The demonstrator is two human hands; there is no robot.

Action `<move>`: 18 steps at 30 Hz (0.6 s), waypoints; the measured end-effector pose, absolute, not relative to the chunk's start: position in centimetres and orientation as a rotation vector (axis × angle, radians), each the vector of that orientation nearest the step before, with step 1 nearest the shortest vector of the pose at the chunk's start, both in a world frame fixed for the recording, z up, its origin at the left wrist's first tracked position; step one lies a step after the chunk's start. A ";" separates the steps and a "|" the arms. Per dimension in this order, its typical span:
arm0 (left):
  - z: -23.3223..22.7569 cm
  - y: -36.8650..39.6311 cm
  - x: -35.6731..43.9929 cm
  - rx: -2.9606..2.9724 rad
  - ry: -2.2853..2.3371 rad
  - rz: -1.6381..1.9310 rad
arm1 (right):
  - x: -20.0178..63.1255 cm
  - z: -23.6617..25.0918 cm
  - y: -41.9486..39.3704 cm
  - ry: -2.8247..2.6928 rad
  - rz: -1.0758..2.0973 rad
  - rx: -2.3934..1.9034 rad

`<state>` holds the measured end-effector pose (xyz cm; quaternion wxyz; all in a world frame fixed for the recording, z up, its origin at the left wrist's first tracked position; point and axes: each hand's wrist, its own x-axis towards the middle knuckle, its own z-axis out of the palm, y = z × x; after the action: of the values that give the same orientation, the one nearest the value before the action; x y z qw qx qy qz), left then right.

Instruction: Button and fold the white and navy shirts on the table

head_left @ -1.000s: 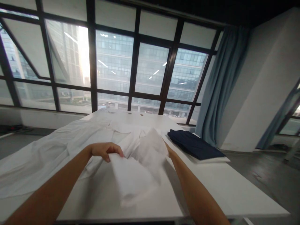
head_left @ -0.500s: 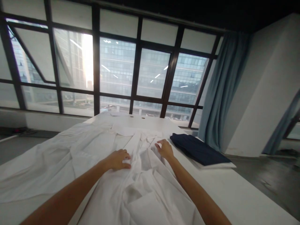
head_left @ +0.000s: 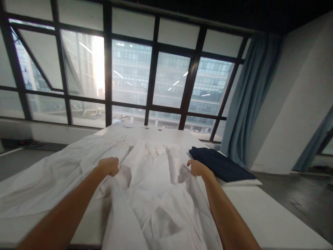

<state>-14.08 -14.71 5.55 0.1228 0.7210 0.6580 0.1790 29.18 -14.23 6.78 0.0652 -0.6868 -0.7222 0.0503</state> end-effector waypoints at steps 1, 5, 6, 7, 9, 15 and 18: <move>5.7 -14.7 -14.4 2.146 1.985 0.567 | 28.8 7.0 -14.5 -2.174 0.088 -1.997; 5.4 -15.7 -11.1 2.639 1.675 0.579 | 24.0 6.6 -16.1 -2.373 0.255 -1.308; 4.9 -15.9 -9.8 2.706 1.433 0.514 | 22.6 6.2 -16.5 -2.472 0.405 -1.141; 4.4 -15.9 -8.7 2.726 1.206 0.443 | 21.2 5.6 -16.8 -2.563 0.539 -1.020; 3.3 -15.7 -7.2 2.696 0.925 0.355 | 19.0 4.4 -17.1 -2.676 0.667 -0.925; 1.9 -14.5 -7.2 2.527 0.991 0.408 | 17.8 3.6 -16.9 -2.651 0.659 -0.974; 2.2 -14.4 -7.6 2.458 1.027 0.377 | 20.7 5.5 -16.4 -2.502 0.550 -1.047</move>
<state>-7.62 -14.42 2.17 0.2238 0.8904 0.3720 0.1365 20.71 -16.44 5.53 0.1858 -0.3718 -0.8883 0.1953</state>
